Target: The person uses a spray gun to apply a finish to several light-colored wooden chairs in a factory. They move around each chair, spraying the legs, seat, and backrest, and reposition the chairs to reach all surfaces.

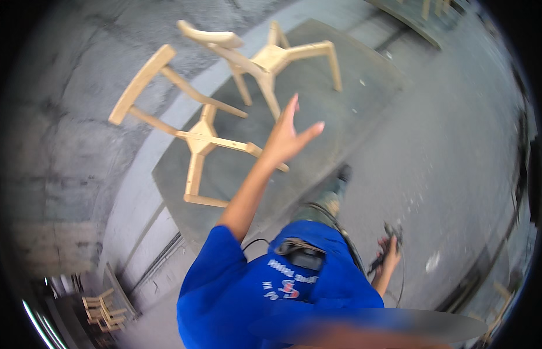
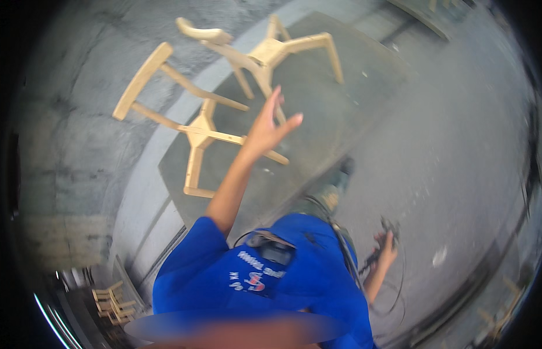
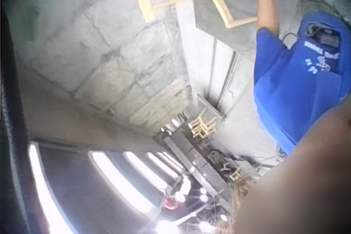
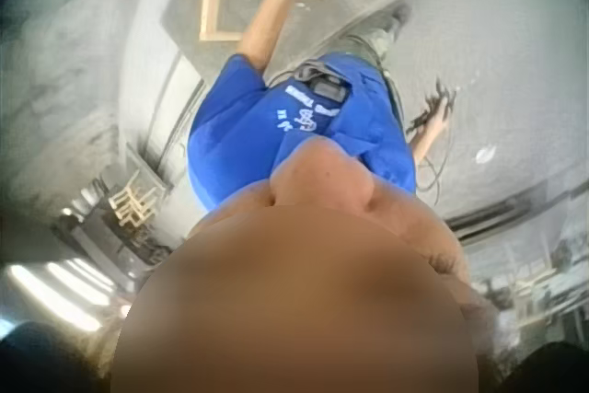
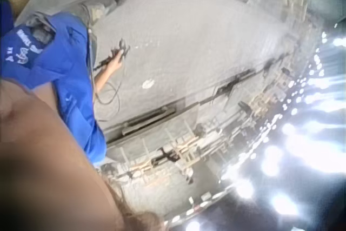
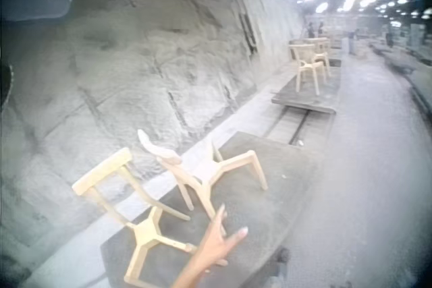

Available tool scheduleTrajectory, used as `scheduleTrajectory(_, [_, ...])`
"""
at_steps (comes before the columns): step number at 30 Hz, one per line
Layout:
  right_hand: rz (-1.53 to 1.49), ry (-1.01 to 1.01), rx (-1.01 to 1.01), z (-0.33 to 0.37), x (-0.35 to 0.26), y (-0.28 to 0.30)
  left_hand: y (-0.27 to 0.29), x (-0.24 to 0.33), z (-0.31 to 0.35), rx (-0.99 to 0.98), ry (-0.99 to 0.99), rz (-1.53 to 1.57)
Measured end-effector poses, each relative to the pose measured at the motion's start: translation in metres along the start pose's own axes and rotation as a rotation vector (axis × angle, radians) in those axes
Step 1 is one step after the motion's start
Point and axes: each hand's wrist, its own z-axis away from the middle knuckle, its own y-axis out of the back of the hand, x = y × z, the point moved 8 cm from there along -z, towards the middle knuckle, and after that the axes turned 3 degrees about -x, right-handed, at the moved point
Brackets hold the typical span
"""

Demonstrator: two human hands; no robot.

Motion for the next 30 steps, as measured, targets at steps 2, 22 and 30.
scheduleTrajectory(2, [-0.081,-0.03,0.047,-0.013,0.004,0.006,0.066,0.026,-0.066,0.262,-0.193,-0.312])
scheduleTrajectory(22, [0.139,0.101,-0.148,-0.25,-0.26,-0.158,0.201,-0.044,-0.171,1.261,-0.003,-0.111])
scheduleTrajectory(30, [0.363,0.049,-0.34,-0.299,-0.31,-0.246,0.175,-0.03,-0.147,1.253,-0.109,-0.125])
